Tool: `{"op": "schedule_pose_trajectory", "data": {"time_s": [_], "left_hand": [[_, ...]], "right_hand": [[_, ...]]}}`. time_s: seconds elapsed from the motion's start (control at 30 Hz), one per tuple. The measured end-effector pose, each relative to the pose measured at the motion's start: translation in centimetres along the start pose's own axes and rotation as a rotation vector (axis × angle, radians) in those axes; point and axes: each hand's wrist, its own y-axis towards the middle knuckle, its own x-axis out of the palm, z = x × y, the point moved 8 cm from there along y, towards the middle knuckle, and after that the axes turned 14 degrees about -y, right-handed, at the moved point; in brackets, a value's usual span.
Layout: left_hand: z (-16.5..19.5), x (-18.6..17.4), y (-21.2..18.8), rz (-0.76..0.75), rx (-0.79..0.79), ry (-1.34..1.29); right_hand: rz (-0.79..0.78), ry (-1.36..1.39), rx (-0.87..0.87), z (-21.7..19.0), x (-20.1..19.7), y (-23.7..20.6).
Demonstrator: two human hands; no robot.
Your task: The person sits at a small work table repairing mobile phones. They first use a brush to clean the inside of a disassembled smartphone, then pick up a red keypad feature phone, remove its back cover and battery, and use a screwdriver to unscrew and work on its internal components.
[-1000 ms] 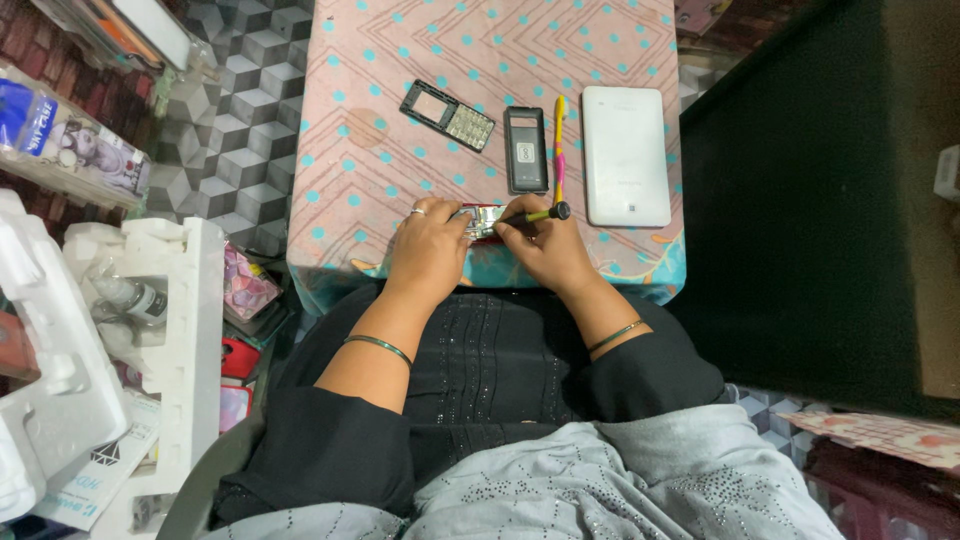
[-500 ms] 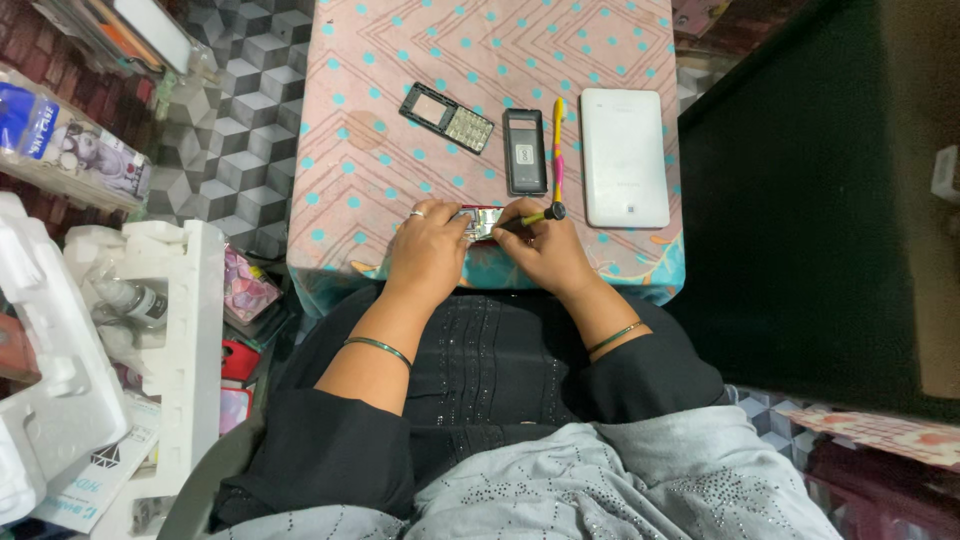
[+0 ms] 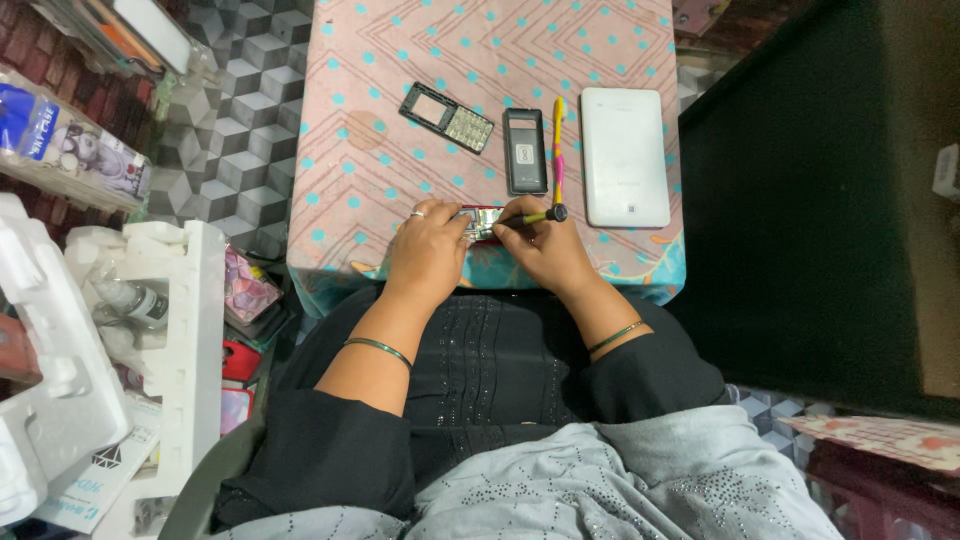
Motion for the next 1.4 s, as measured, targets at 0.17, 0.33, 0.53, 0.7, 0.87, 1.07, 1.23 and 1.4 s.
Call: {"op": "schedule_pose_trajectory", "data": {"time_s": [0.17,0.33,0.53,0.7,0.87,1.07,1.23,1.4], "left_hand": [[0.03,0.03,0.01,0.005,0.003,-0.002],[0.09,-0.04,-0.06,0.01,0.014,0.004],[-0.02,0.05,0.0,0.004,0.004,0.0],[-0.08,0.09,-0.06,0.011,-0.007,0.003],[-0.09,0.08,-0.05,0.008,-0.001,0.003],[-0.24,0.19,-0.01,-0.005,-0.012,0.008],[-0.19,0.17,0.01,-0.001,-0.004,0.01],[-0.16,0.12,-0.01,-0.006,-0.016,0.003]], "right_hand": [[0.002,-0.037,-0.03,-0.1,-0.15,-0.14],[0.011,-0.06,-0.021,-0.09,-0.26,-0.06],[0.024,-0.075,-0.04,-0.43,-0.43,-0.19],[0.019,-0.087,-0.021,0.0,-0.23,-0.35],[0.036,-0.127,0.013,0.4,-0.37,-0.49],[0.031,-0.039,-0.071,-0.38,-0.2,-0.58],[0.026,-0.113,-0.011,0.21,-0.33,-0.56],[0.123,-0.087,-0.026,-0.09,-0.59,-0.45]]}}
